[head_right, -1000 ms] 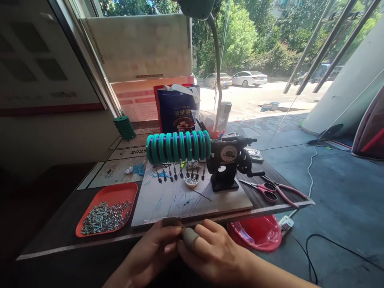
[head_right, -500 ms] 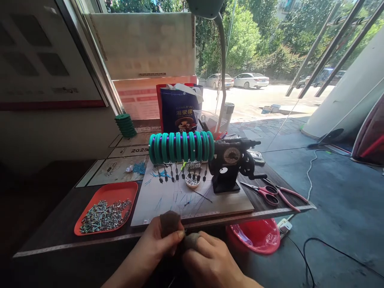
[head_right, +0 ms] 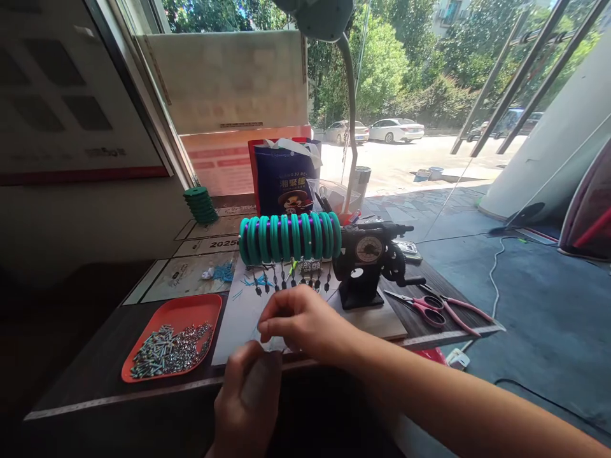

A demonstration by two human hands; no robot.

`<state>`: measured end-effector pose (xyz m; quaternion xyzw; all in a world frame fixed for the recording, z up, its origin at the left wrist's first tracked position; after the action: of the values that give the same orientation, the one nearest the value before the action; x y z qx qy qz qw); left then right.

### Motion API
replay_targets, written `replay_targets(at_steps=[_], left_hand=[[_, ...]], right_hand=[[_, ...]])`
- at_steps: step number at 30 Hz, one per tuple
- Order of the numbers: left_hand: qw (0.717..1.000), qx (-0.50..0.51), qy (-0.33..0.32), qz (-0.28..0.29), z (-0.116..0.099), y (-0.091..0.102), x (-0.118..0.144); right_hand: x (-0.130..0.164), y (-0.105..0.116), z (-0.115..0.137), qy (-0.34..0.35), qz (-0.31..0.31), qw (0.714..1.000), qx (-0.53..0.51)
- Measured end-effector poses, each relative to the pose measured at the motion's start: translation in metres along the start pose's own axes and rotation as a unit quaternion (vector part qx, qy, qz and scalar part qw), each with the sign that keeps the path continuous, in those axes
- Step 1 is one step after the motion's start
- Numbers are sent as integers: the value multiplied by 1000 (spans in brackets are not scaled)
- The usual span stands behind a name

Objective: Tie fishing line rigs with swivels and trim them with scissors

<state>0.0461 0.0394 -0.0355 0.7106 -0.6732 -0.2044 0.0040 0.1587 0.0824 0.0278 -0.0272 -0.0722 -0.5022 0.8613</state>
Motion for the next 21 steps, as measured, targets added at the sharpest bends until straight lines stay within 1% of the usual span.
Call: replay_targets(at_steps=[2,3,4,5,6,7,8,9,10,11,12,13,14,15,16,18,21], left_hand=[[999,-29,-45,4,-1,4,-4],[997,-42,-59,21,-2,5,-7],[995,-51,-68,51,-5,6,-10],[993,-53,-63,80,-8,7,-14],[992,-44,-40,107,-10,7,-18],[991,-19,0,130,-11,8,-23],[985,21,56,164,-11,7,-26],[968,79,123,202,-10,4,-28],[939,151,192,242,-8,-1,-28],[902,225,251,271,-7,-6,-27],[860,289,304,289,-6,-10,-25],[823,342,346,293,-4,-13,-24],[793,380,379,288,-2,-15,-22],[772,404,404,278,0,-17,-21],[759,420,419,269,2,-17,-20],[748,436,427,260,3,-19,-19],[742,443,426,267,4,-20,-17]], right_hand=[[-19,-2,2,-33,28,999,2],[-25,-3,4,-37,41,998,13],[-28,-5,5,-38,52,998,23],[-27,-6,5,-41,60,997,28],[-23,-6,4,-31,54,997,47],[-16,-4,6,3,29,995,91],[-7,-1,7,55,-8,987,149],[6,2,12,145,-67,954,255],[22,0,16,252,-121,888,364],[37,-5,14,336,-143,814,453],[49,-12,7,390,-146,745,521],[56,-18,-2,416,-137,702,562],[60,-22,-12,427,-129,674,589],[61,-26,-20,432,-127,657,605],[60,-28,-26,436,-130,647,612],[57,-32,-33,445,-150,632,617],[53,-33,-36,443,-165,626,620]])
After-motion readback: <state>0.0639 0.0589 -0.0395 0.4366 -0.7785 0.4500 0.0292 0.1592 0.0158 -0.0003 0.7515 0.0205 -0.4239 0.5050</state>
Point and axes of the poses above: each hand's wrist, its own x-axis away from the middle knuckle, its own y-axis out of the back of the hand, z = x × y, the point moved 5 cm from there along -x, towards the middle knuckle, and after that the axes turned 6 degrees about z, right-handed, at the moved point
